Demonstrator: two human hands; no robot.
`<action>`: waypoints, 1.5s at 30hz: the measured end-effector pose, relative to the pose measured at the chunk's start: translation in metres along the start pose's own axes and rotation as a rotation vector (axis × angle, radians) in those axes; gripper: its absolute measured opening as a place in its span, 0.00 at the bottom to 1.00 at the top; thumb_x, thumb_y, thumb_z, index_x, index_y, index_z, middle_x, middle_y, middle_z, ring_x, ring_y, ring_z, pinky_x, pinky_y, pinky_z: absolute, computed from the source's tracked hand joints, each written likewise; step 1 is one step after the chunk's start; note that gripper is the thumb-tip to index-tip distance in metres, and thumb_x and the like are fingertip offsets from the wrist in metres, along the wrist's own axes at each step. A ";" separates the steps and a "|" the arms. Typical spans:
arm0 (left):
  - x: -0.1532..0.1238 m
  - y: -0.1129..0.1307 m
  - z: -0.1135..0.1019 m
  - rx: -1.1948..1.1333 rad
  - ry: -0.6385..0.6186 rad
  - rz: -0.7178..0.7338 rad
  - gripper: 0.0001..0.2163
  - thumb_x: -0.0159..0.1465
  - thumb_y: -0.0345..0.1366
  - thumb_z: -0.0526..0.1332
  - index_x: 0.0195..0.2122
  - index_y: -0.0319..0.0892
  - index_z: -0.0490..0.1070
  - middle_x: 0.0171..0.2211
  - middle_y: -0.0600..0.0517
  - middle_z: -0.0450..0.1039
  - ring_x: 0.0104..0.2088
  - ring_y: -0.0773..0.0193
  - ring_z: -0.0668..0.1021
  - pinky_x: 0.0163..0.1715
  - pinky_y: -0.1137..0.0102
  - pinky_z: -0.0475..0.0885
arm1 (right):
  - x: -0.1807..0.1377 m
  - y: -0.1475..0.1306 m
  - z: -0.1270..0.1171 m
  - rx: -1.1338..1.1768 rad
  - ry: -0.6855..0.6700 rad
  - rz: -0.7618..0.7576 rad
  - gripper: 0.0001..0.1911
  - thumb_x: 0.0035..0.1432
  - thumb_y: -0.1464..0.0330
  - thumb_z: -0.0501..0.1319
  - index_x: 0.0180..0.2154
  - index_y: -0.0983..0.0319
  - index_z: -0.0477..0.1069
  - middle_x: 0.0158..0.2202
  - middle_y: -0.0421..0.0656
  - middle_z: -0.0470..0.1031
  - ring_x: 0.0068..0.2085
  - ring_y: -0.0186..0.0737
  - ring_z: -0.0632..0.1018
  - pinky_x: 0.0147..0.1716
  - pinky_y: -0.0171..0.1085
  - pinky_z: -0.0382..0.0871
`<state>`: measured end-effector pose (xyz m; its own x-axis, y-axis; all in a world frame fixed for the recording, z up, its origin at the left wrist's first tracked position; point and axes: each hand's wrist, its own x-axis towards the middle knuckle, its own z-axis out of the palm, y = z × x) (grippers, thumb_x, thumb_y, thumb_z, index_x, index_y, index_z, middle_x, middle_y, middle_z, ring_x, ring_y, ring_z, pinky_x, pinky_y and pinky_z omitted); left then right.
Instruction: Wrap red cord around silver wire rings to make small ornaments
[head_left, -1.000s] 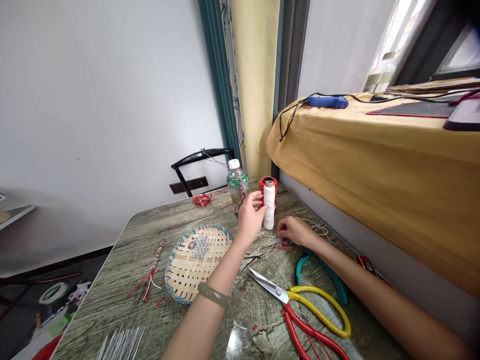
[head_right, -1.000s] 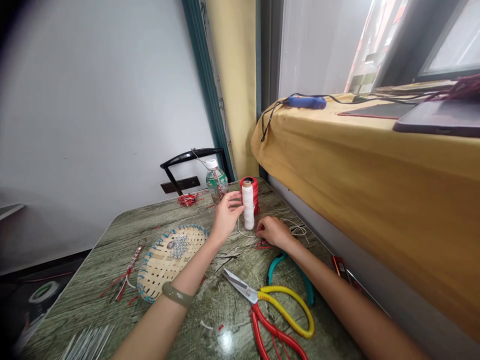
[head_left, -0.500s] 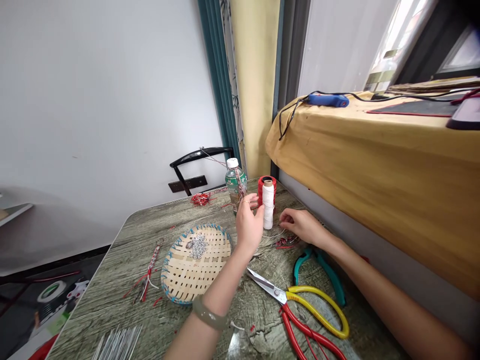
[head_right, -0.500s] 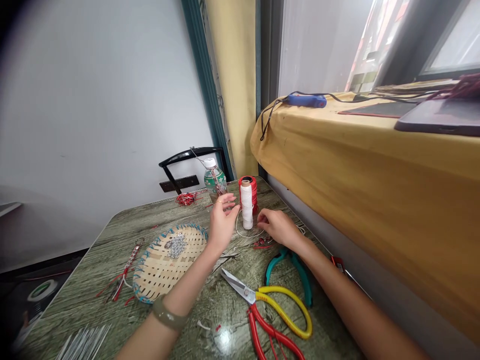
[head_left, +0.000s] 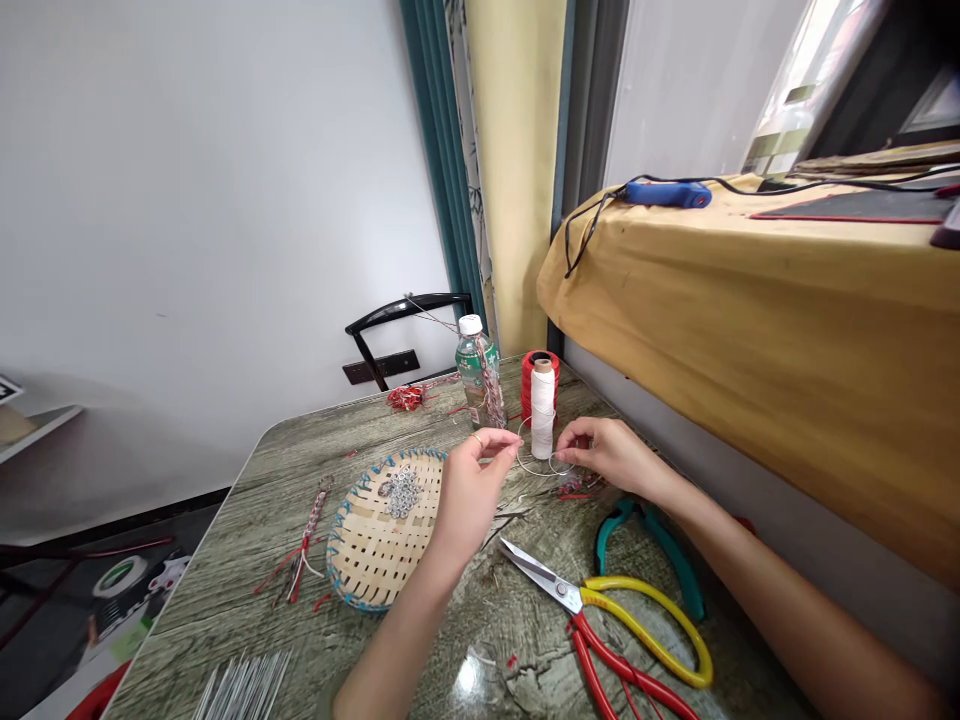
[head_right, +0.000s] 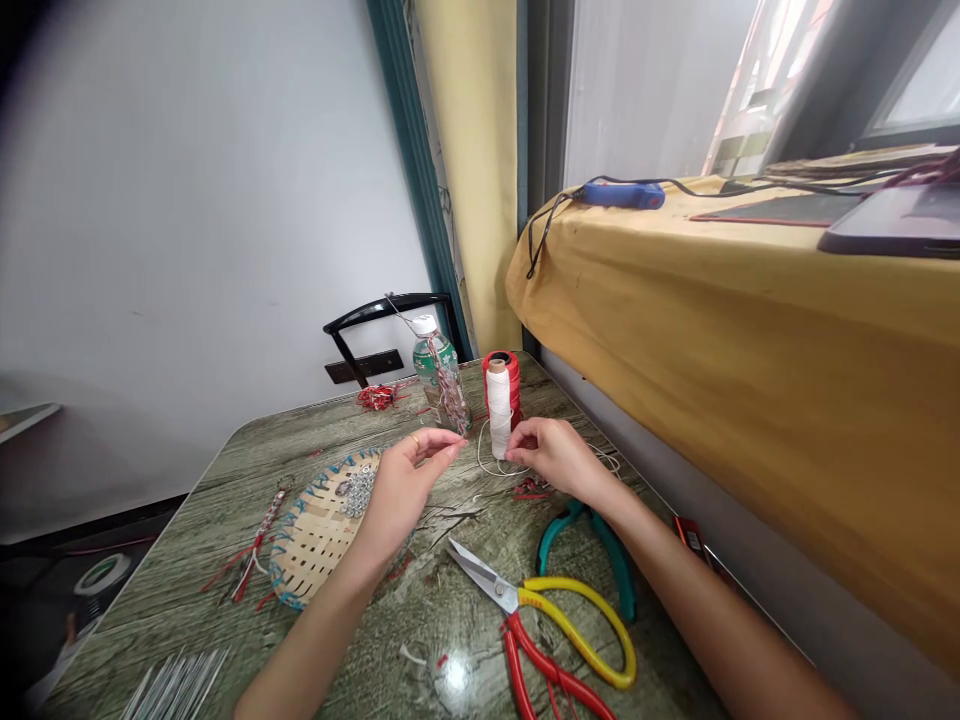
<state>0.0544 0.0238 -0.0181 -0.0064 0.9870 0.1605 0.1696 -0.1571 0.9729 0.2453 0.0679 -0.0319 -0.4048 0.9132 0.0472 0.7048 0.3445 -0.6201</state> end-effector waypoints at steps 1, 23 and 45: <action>-0.004 0.005 -0.001 -0.025 -0.007 -0.017 0.04 0.59 0.32 0.62 0.33 0.37 0.74 0.34 0.49 0.76 0.37 0.61 0.75 0.41 0.63 0.69 | -0.004 -0.012 -0.005 0.038 0.048 -0.028 0.11 0.60 0.64 0.58 0.38 0.66 0.70 0.35 0.41 0.74 0.34 0.36 0.75 0.34 0.39 0.71; -0.047 0.061 -0.015 -0.627 0.088 -0.280 0.03 0.50 0.30 0.70 0.26 0.42 0.78 0.24 0.55 0.77 0.25 0.72 0.75 0.23 0.80 0.71 | -0.047 -0.102 -0.021 1.031 0.086 -0.062 0.08 0.46 0.73 0.69 0.31 0.61 0.73 0.28 0.36 0.76 0.30 0.27 0.75 0.32 0.26 0.69; -0.048 0.059 -0.018 -1.108 -0.199 -0.413 0.05 0.49 0.28 0.71 0.22 0.35 0.75 0.20 0.54 0.75 0.22 0.75 0.76 0.25 0.84 0.74 | -0.052 -0.110 -0.007 1.491 -0.040 0.002 0.11 0.47 0.74 0.69 0.34 0.63 0.72 0.24 0.36 0.76 0.23 0.22 0.73 0.23 0.20 0.66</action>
<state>0.0475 -0.0333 0.0346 0.3085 0.9421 -0.1313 -0.7509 0.3259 0.5744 0.1929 -0.0162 0.0390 -0.4377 0.8983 0.0400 -0.5138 -0.2133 -0.8310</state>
